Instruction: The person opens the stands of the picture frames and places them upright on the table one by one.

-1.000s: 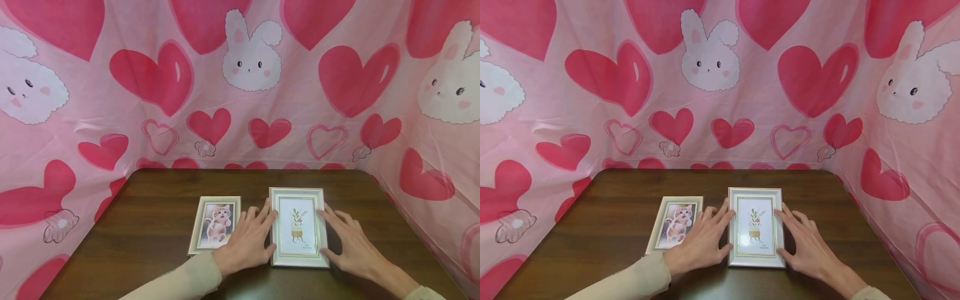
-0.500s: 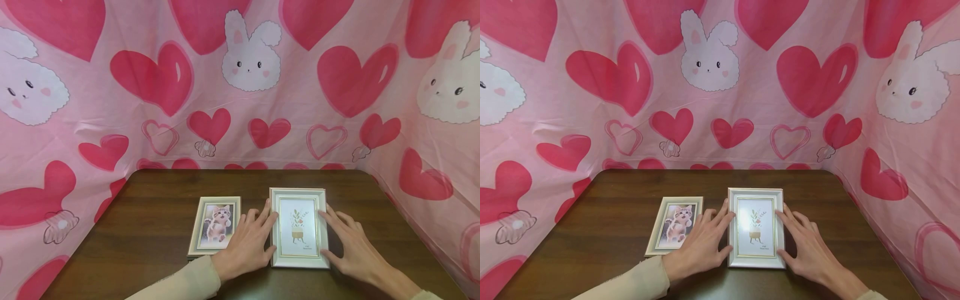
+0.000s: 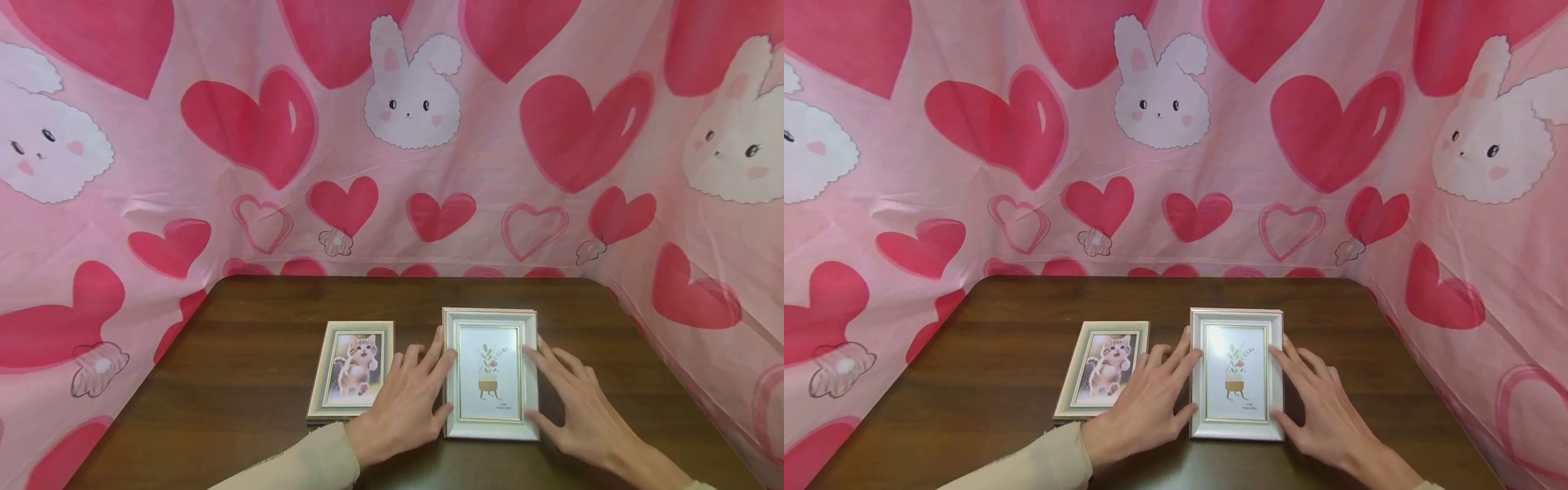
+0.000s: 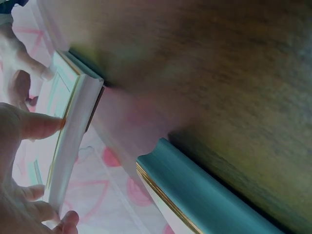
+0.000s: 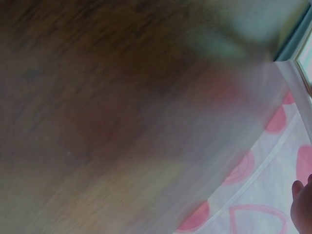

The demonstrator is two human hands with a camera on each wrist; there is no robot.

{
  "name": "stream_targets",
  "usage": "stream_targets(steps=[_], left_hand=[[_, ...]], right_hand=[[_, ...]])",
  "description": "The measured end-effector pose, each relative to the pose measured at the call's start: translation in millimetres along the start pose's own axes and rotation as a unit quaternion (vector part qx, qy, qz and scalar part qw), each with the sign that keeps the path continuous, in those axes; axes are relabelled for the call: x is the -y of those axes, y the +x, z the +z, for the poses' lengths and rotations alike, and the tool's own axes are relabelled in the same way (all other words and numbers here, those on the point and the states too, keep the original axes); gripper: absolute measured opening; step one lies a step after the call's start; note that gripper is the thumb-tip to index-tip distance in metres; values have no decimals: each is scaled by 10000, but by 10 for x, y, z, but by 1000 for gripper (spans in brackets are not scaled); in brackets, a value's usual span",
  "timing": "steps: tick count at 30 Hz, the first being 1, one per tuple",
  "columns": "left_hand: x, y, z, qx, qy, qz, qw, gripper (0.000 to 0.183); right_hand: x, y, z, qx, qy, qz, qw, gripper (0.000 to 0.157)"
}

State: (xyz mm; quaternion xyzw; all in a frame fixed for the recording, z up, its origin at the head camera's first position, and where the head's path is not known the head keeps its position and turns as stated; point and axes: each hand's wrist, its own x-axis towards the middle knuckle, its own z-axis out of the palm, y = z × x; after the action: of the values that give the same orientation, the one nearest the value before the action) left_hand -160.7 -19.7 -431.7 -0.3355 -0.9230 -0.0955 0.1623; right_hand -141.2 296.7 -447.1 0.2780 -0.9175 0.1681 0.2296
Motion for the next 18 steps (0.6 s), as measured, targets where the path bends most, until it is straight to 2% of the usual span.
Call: stream_targets(steps=[7,13,18], left_hand=[[-21,-22,3,-167,176,39,9997,80],[-33,-34,-2,-392,249,126,9988,80],[-45,-52,-13,-445,276,170,9985,80]], right_hand=[[-14,-33,11,-126,0,-135,9998,109],[0,-62,8,-120,-15,-50,9999,110],[-4,-81,5,-166,50,-77,9998,101]])
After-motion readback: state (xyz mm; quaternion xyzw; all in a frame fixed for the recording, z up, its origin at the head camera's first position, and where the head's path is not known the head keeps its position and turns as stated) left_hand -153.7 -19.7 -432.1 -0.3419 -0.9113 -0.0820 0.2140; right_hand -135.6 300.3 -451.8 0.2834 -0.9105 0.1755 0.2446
